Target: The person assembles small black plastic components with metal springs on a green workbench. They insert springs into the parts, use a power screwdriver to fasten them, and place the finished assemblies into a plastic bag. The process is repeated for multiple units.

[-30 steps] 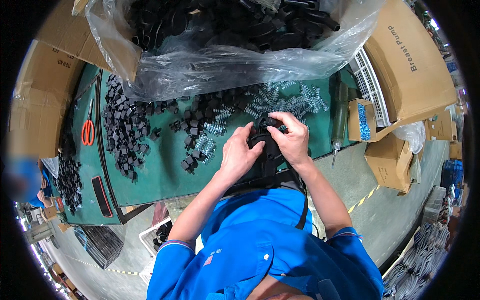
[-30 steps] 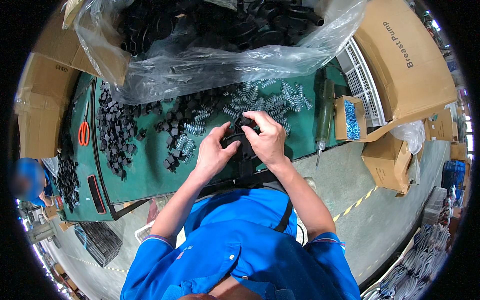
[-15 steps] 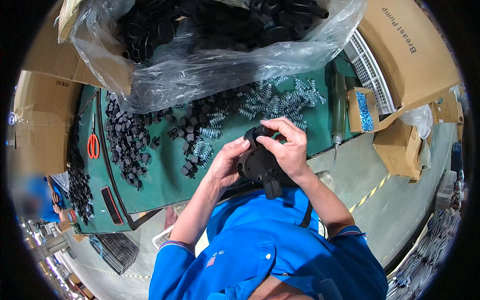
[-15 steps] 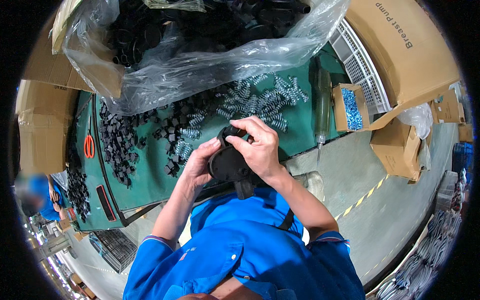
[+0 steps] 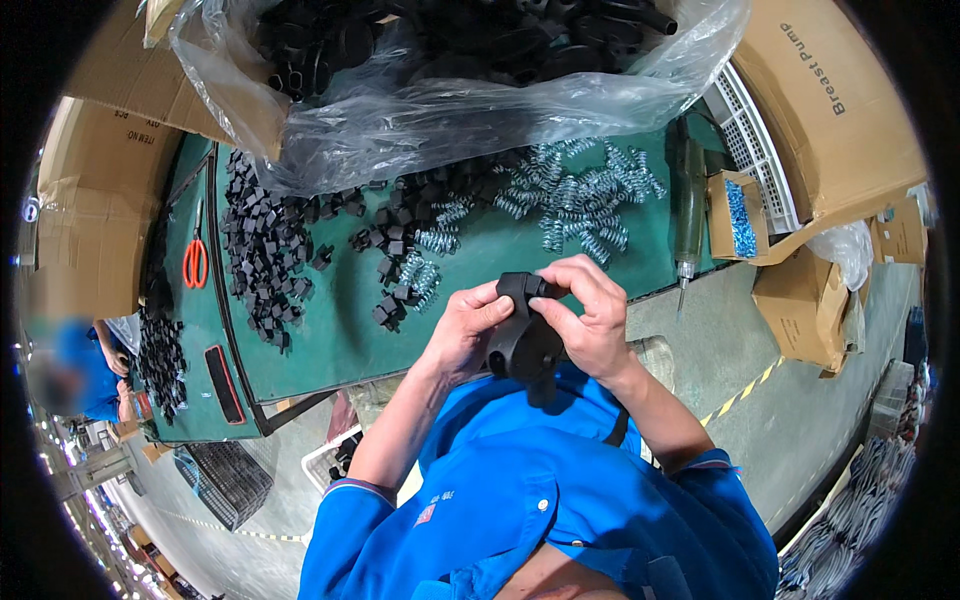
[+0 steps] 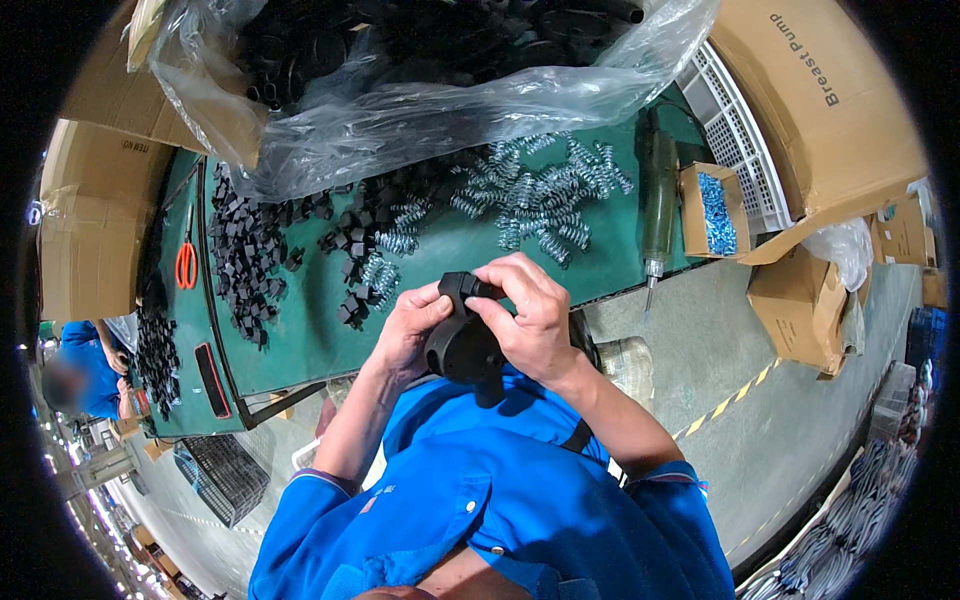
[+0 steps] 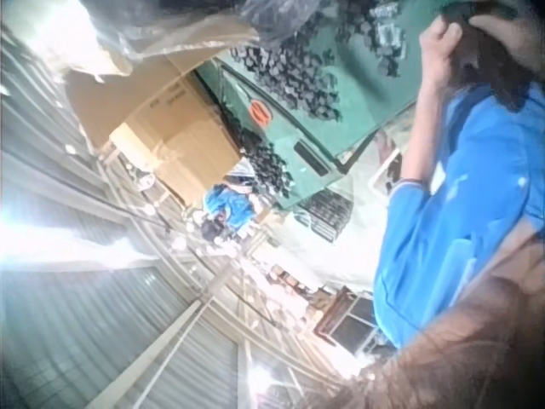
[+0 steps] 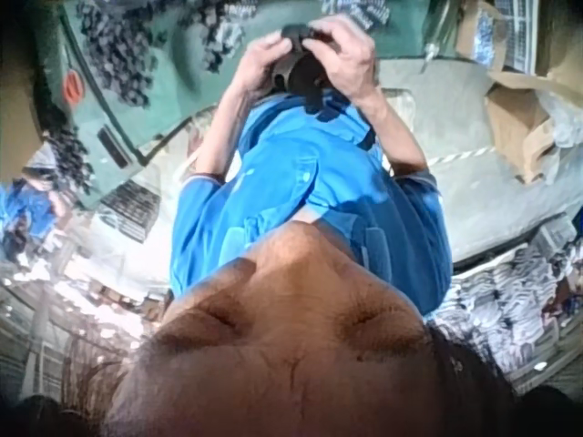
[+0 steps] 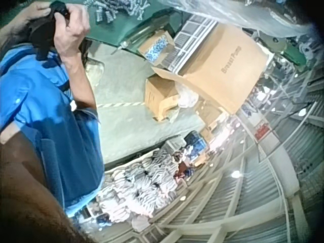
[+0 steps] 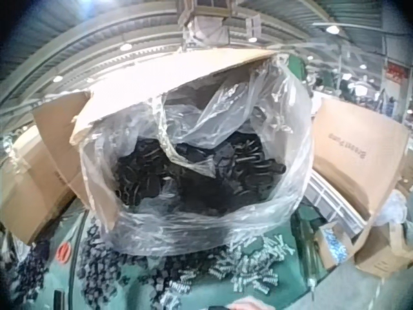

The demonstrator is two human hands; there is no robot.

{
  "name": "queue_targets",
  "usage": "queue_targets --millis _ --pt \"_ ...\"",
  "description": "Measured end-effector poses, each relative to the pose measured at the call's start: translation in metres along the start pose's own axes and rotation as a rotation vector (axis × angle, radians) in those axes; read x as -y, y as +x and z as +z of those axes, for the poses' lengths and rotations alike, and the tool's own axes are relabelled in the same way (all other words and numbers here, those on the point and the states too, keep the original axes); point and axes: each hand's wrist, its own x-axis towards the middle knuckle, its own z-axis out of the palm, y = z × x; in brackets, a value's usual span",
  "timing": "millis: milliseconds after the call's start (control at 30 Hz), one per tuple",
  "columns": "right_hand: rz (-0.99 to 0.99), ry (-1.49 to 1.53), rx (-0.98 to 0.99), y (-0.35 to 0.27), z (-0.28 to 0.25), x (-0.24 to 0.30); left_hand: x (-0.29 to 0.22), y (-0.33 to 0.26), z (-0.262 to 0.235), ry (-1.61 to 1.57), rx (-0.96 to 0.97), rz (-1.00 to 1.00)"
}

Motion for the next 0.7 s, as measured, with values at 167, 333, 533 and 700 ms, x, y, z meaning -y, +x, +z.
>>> queue_targets --millis 167,333,533,700 --pt "0.165 0.049 0.030 -0.010 0.004 0.003 -0.010 -0.005 0.004 0.222 -0.057 -0.001" --pt "0.160 0.167 0.037 -0.019 0.004 -0.015 -0.035 -0.004 0.027 1.224 -0.179 0.290" --pt "-0.024 -0.374 -0.054 -0.028 0.010 -0.055 0.011 0.025 0.018 1.830 -0.272 0.750" --pt "-0.041 -0.449 -0.064 -0.038 0.013 -0.068 0.018 0.029 0.020 1.814 -0.291 0.627"
